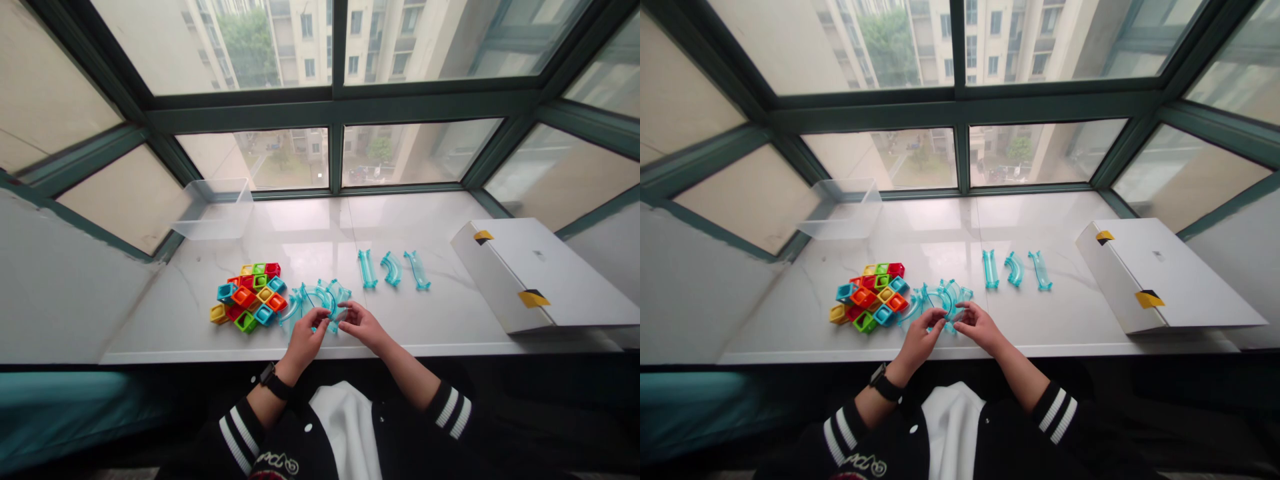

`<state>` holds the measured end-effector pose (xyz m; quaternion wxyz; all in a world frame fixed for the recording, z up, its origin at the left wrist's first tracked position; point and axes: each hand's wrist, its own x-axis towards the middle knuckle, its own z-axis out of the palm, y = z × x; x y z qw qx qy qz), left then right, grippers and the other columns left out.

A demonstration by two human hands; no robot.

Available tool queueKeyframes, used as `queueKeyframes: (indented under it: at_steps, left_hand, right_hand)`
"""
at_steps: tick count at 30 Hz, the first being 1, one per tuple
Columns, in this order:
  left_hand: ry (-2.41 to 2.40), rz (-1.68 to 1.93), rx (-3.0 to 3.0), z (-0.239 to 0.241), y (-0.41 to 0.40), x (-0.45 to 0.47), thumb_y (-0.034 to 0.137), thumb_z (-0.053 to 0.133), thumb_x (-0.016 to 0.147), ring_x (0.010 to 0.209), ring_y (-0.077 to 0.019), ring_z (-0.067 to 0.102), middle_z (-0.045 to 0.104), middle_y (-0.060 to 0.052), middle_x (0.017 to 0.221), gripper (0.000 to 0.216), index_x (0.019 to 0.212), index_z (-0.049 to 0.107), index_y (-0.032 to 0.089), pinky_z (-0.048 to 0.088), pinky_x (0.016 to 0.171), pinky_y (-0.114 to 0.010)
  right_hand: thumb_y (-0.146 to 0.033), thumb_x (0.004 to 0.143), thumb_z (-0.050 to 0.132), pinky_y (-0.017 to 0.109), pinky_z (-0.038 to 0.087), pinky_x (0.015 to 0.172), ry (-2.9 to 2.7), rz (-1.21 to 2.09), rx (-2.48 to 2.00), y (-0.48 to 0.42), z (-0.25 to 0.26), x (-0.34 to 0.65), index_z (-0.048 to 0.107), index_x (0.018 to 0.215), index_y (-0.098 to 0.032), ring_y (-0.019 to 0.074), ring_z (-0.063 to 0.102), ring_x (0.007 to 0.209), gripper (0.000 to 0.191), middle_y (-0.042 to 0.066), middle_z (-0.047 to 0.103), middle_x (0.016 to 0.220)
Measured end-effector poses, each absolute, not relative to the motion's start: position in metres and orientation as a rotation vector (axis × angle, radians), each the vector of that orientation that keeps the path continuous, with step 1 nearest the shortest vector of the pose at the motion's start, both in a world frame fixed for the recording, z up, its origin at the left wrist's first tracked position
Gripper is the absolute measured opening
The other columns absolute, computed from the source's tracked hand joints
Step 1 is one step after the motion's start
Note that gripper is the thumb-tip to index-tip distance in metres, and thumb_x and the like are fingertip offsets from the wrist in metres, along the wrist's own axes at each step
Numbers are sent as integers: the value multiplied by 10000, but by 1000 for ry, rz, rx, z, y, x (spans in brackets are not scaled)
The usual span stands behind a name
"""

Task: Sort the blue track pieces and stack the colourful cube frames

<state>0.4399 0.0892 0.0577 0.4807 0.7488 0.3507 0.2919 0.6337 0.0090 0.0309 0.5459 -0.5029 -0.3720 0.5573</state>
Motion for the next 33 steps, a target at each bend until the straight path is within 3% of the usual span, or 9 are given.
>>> queueKeyframes:
  at_steps: [9, 16, 29, 33]
  left_hand:
    - [866, 690, 1799, 54, 89, 441, 336, 617, 994, 918, -205, 733, 774, -35, 1014, 182, 1120, 709, 242, 589, 829, -349]
    - [879, 691, 1790, 56, 89, 441, 297, 618, 965, 888, -197, 731, 780, -40, 1011, 200, 1126, 719, 237, 591, 820, -343]
    - [893, 652, 1778, 57, 89, 442, 450, 647, 974, 873, -216, 739, 783, -54, 995, 269, 1105, 718, 226, 597, 804, -354]
    - [891, 640, 1788, 62, 90, 444, 465, 633, 977, 872, -218, 737, 784, -66, 1019, 283, 1095, 713, 221, 600, 800, -357]
  right_hand:
    - [-485, 778, 890, 345, 541, 814, -886, 1336, -1189, 8, 26, 635, 599, 1297, -230, 191, 693, 862, 647, 31, 740, 956]
    - [-510, 802, 861, 346, 531, 795, -849, 1363, -1207, 8, 21, 634, 602, 1276, -222, 179, 685, 778, 612, -27, 677, 795]
    - [-514, 844, 821, 319, 513, 751, -926, 1241, -1214, 8, 22, 637, 665, 1316, -230, 156, 606, 771, 573, -24, 615, 815]
    - [-493, 840, 828, 335, 536, 802, -932, 1221, -1216, 7, 21, 639, 697, 1298, -245, 172, 644, 835, 537, 9, 678, 904]
